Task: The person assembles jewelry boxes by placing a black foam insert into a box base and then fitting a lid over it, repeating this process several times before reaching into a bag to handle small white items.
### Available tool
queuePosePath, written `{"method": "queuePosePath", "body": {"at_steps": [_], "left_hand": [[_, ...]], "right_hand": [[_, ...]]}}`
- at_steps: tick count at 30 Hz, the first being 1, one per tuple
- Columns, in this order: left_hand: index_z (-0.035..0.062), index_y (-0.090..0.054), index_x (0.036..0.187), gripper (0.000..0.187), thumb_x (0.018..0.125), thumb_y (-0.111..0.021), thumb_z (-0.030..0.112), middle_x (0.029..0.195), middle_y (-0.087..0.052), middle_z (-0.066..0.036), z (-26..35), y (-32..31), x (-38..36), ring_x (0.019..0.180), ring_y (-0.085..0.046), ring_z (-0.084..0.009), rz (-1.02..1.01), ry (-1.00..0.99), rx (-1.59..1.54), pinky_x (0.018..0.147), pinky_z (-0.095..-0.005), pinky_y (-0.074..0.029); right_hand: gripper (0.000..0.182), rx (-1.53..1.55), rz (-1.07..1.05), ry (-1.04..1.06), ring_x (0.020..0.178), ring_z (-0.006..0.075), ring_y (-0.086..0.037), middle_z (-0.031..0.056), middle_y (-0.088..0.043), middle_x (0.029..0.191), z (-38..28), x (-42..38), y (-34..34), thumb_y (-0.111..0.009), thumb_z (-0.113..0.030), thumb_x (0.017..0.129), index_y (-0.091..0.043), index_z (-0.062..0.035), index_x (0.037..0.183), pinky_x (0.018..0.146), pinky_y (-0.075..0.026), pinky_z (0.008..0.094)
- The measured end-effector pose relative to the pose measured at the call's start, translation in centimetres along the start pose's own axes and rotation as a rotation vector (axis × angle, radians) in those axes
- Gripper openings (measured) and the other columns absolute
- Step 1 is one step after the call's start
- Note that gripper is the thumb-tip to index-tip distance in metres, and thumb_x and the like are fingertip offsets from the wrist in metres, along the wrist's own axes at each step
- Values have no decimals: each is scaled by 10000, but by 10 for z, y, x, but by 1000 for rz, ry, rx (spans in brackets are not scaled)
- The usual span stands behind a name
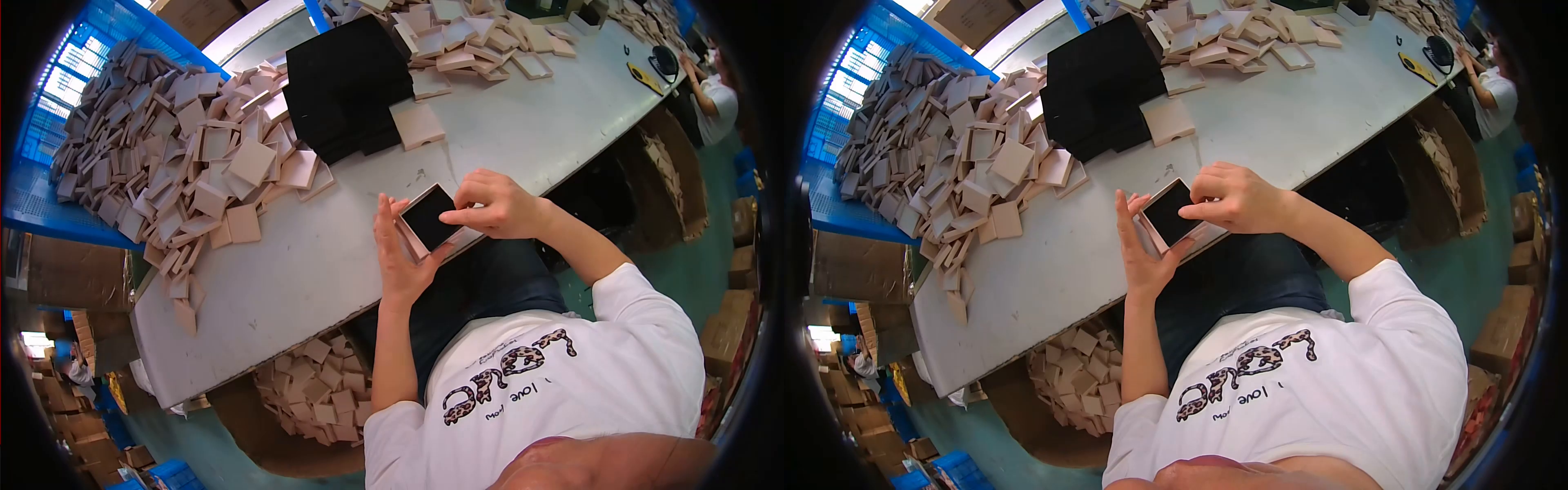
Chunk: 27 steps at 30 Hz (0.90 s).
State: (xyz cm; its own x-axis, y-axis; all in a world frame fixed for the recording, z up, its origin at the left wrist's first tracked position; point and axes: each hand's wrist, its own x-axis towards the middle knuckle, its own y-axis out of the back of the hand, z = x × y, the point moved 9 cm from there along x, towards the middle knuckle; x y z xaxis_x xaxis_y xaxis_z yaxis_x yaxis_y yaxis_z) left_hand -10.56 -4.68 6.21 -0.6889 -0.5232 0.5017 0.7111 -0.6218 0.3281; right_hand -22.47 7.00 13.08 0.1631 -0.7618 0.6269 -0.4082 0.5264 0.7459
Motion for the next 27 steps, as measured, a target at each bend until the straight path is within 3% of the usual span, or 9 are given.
{"method": "queuePosePath", "body": {"at_steps": [2,5,8,11,13,16,18,22,27], "left_hand": [[88,-147,1708,1325,672,-972,90,1455,-550,-147,-2,1,-1,1360,-535,-328,-5,33,-46,1163,-447,-424],[80,-203,1700,1248,703,-954,88,1482,-525,-159,-11,3,-6,1367,-526,-333,41,75,-167,1163,-445,-427],[94,-443,1620,996,753,-932,121,1515,-475,-166,-4,1,-7,1388,-487,-339,-4,-43,-16,1170,-442,-407],[118,-661,1452,700,799,-907,168,1531,-436,-163,5,-3,-3,1405,-444,-351,-91,-78,165,1176,-444,-382],[140,-728,1367,566,830,-892,208,1530,-414,-164,4,-4,-3,1407,-418,-363,-88,-25,119,1185,-450,-360],[138,-722,1375,551,852,-878,215,1533,-401,-171,5,-2,-4,1396,-423,-367,-75,-27,98,1182,-452,-362],[130,-724,1373,540,863,-871,226,1531,-392,-170,0,-1,-5,1393,-425,-363,-64,-19,55,1180,-453,-365],[85,-537,1545,777,866,-872,263,1487,-429,-176,-1,0,-4,1375,-452,-356,-45,-48,74,1168,-456,-387],[72,-134,1712,1221,804,-933,240,1467,-472,-180,-14,4,-7,1343,-500,-343,2,124,-36,1148,-451,-425]], "right_hand": [[328,-89,-37,13,896,222,-649,40,-615,930,-3,3,-8,-791,-85,730,-785,-124,1056,806,-521,372],[239,-151,-173,-33,928,222,-647,40,-631,958,1,8,-21,-796,-146,826,-783,-114,1062,821,-514,382],[209,255,-318,-118,940,257,-637,67,-635,966,21,19,-19,-799,-216,906,-779,-93,1074,878,-505,389],[284,778,-30,-430,1058,310,-628,113,-645,1074,112,17,-30,-770,-315,960,-729,-65,1087,976,-485,408],[349,214,71,-398,1144,337,-610,142,-627,1167,154,25,-26,-783,-343,928,-675,-63,1107,1046,-465,428],[451,-5,-262,-632,1195,348,-587,152,-614,1211,198,10,-63,-830,-377,861,-642,-67,1128,1068,-454,442],[492,-55,-297,-660,1197,335,-591,151,-617,1200,200,7,-63,-860,-388,808,-640,-66,1108,1076,-451,440],[608,252,-33,-623,1220,310,-596,150,-625,1259,167,1,-37,-890,-399,752,-660,-60,1200,1091,-449,430],[788,606,-225,-388,1323,307,-548,140,-610,1427,68,10,-43,-877,-420,769,-661,-111,1460,1143,-417,437]]}}
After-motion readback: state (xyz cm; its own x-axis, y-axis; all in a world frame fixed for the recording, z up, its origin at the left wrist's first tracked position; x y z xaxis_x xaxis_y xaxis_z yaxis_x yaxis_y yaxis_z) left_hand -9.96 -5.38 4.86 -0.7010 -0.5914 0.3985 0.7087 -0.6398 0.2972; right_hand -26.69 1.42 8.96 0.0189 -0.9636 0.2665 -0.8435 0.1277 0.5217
